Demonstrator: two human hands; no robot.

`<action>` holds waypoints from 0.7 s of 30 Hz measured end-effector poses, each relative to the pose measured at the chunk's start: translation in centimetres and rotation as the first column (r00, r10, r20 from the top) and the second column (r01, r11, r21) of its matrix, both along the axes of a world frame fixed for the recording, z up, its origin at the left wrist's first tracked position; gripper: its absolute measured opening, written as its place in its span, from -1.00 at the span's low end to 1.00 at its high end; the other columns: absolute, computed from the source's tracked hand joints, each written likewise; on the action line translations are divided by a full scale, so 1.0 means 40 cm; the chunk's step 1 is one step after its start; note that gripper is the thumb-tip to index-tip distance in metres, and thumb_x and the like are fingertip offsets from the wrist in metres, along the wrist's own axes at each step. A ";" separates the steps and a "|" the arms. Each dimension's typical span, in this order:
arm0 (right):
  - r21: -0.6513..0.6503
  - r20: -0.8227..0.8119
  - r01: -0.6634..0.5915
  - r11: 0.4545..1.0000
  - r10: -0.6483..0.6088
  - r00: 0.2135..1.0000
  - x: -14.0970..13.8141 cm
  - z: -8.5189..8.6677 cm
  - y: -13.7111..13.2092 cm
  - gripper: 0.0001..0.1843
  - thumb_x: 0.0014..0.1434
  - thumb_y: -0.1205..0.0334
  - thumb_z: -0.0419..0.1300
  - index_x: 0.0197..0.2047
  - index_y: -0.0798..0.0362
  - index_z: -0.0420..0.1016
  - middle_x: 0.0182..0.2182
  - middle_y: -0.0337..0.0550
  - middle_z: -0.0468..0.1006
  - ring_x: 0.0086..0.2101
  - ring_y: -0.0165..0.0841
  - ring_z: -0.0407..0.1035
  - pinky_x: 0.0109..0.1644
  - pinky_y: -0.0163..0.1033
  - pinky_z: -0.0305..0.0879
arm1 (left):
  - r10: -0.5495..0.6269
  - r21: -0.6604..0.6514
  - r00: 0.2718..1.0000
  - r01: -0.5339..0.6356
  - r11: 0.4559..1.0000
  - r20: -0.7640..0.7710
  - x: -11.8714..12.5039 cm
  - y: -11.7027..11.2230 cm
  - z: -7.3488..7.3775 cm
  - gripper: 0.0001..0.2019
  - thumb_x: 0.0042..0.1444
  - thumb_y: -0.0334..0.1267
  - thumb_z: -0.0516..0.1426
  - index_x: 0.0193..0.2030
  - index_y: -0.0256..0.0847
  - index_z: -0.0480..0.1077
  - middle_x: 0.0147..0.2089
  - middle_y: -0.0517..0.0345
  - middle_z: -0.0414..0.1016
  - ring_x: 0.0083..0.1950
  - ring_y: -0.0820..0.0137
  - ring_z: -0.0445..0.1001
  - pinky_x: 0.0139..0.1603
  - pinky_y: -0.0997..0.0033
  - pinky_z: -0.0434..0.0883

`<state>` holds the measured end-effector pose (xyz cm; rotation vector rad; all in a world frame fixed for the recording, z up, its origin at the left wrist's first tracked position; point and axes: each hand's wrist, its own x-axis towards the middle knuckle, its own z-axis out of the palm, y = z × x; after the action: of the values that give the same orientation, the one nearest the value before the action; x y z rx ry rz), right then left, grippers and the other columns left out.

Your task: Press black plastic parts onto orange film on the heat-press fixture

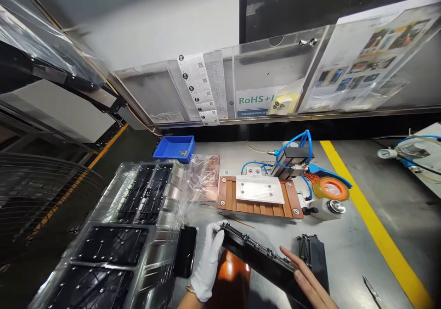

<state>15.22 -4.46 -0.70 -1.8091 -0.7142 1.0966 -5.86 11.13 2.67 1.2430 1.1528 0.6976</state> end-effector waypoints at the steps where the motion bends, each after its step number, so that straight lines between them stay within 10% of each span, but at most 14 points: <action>1: -0.017 -0.023 -0.030 0.999 0.029 0.999 0.000 0.010 -0.004 -0.36 0.29 -0.32 -0.10 0.23 -0.19 0.40 0.28 -0.16 0.39 0.31 -0.05 0.13 0.43 0.18 -0.09 | -0.039 0.059 0.997 0.042 0.997 -0.064 -0.011 0.008 0.002 -0.67 0.32 0.01 -0.01 0.07 -0.10 0.32 0.12 0.06 0.42 0.20 0.28 0.36 0.34 0.11 0.24; 4: -0.006 -0.037 -0.129 0.992 0.129 0.991 0.013 0.025 -0.018 -0.42 0.28 -0.27 0.01 0.26 -0.24 0.38 0.30 -0.24 0.35 0.33 -0.08 0.11 0.42 0.13 -0.03 | -0.061 0.345 0.943 0.180 0.921 -0.328 -0.042 0.031 0.022 -0.64 0.27 -0.06 0.08 0.16 -0.08 0.30 0.21 0.00 0.40 0.24 0.25 0.37 0.32 0.04 0.29; 7: -0.001 0.118 -0.177 0.984 0.176 0.977 0.029 0.015 -0.031 -0.42 0.27 -0.23 0.07 0.27 -0.21 0.38 0.27 -0.17 0.38 0.29 -0.06 0.17 0.39 0.15 0.07 | -0.104 0.574 0.843 0.445 0.688 -0.528 -0.057 0.042 0.059 -0.76 0.24 -0.19 0.15 0.04 -0.02 0.40 -0.03 0.15 0.57 -0.02 0.34 0.55 0.06 0.23 0.49; 11: 0.003 0.228 -0.184 0.983 0.178 0.957 0.025 -0.005 -0.043 -0.45 0.28 -0.20 0.06 0.27 -0.24 0.36 0.27 -0.13 0.37 0.29 -0.04 0.16 0.37 0.25 0.06 | -0.190 0.524 0.646 0.729 0.439 -0.739 -0.055 0.046 0.103 -0.72 0.15 -0.15 0.25 0.01 0.01 0.41 -0.13 0.29 0.65 -0.23 0.32 0.62 -0.25 0.33 0.55; 21: -0.049 0.195 -0.160 0.986 0.166 0.967 0.001 0.000 -0.049 -0.44 0.28 -0.23 0.03 0.28 -0.27 0.32 0.29 -0.12 0.31 0.31 -0.02 0.12 0.37 0.32 0.01 | -0.068 0.541 0.594 0.769 0.341 -0.802 -0.090 0.079 0.097 -0.78 0.31 -0.03 0.02 -0.09 -0.09 0.35 -0.26 0.24 0.59 -0.33 0.36 0.57 -0.38 0.35 0.47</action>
<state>15.25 -6.41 -0.69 -1.9331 -0.9838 1.0466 -9.45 14.29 6.56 2.8192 0.8311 0.3321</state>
